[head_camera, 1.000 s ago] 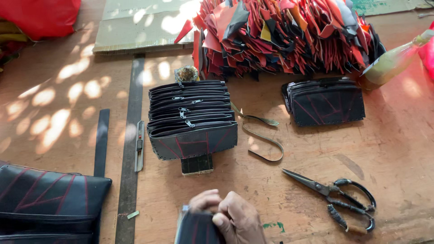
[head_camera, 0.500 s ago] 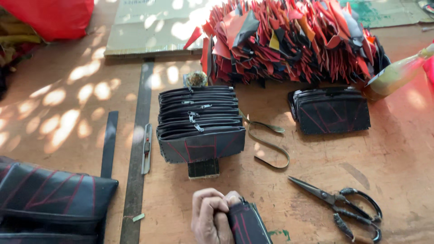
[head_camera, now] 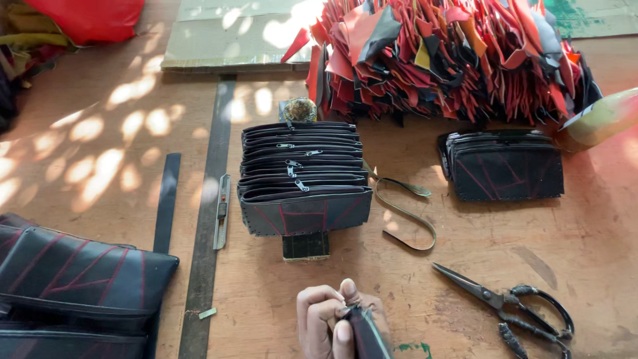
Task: The person handles black leather wallets with red stitching, opening and closing zippers, and attaching a strap to one wallet. The person works at a wooden table with stacks of wallets and leather scraps nearby.
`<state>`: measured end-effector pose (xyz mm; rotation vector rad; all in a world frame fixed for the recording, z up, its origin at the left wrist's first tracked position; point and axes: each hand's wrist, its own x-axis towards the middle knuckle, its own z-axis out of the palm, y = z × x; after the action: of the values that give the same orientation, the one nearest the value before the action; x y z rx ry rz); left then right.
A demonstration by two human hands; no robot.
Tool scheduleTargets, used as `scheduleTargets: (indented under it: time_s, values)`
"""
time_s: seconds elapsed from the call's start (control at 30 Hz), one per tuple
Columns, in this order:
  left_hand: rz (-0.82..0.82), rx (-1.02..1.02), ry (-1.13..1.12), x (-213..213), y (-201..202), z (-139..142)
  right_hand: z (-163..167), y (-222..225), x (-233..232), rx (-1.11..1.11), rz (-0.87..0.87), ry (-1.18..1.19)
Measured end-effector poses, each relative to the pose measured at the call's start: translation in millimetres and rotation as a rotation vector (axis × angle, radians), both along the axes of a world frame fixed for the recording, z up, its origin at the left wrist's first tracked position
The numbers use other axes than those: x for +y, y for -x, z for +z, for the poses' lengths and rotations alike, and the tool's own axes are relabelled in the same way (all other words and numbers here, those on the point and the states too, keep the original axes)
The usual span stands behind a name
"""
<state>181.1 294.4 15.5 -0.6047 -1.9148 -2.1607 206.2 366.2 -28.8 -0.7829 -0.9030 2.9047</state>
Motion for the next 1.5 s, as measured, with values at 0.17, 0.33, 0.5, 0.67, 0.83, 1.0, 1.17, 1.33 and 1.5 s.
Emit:
scheduleTargets:
  time_s: [0.17, 0.33, 0.5, 0.67, 0.83, 1.0, 1.17, 1.33, 1.5]
  values:
    - [0.043, -0.062, 0.08, 12.6, 12.0, 1.5, 5.2, 0.8, 13.0, -0.003, -0.009, -0.048]
    - [0.094, -0.037, 0.359, 10.3, 29.0, -7.7, 8.1, 2.0, 26.9, -0.025, -0.017, -0.115]
    - [-0.188, -0.399, 0.224, 7.9, 43.1, -5.7, 11.6, 0.2, 36.8, -0.021, -0.012, -0.154]
    - [-0.983, -0.984, -0.261, -18.1, 84.7, 12.9, 16.9, -2.9, 51.6, -0.015, -0.01, -0.21]
    - [-1.584, -1.067, -0.285, -34.5, 91.7, 21.2, 20.7, -2.4, 55.8, -0.021, 0.041, -0.216]
    - [-1.639, -1.183, -0.328, -35.0, 85.2, 12.9, 23.8, 3.2, 55.0, -0.031, 0.075, -0.207]
    - [-1.626, -1.239, -0.365, -39.6, 88.9, -1.9, 26.6, 8.2, 58.7, -0.039, 0.114, -0.197]
    - [-1.569, -1.309, -0.42, -42.6, 83.3, -11.2, 27.3, 10.9, 64.6, -0.047, 0.175, -0.182]
    - [-1.479, -1.307, -0.471, -42.7, 88.3, -5.7, 17.9, 11.7, 56.7, -0.068, 0.324, -0.029]
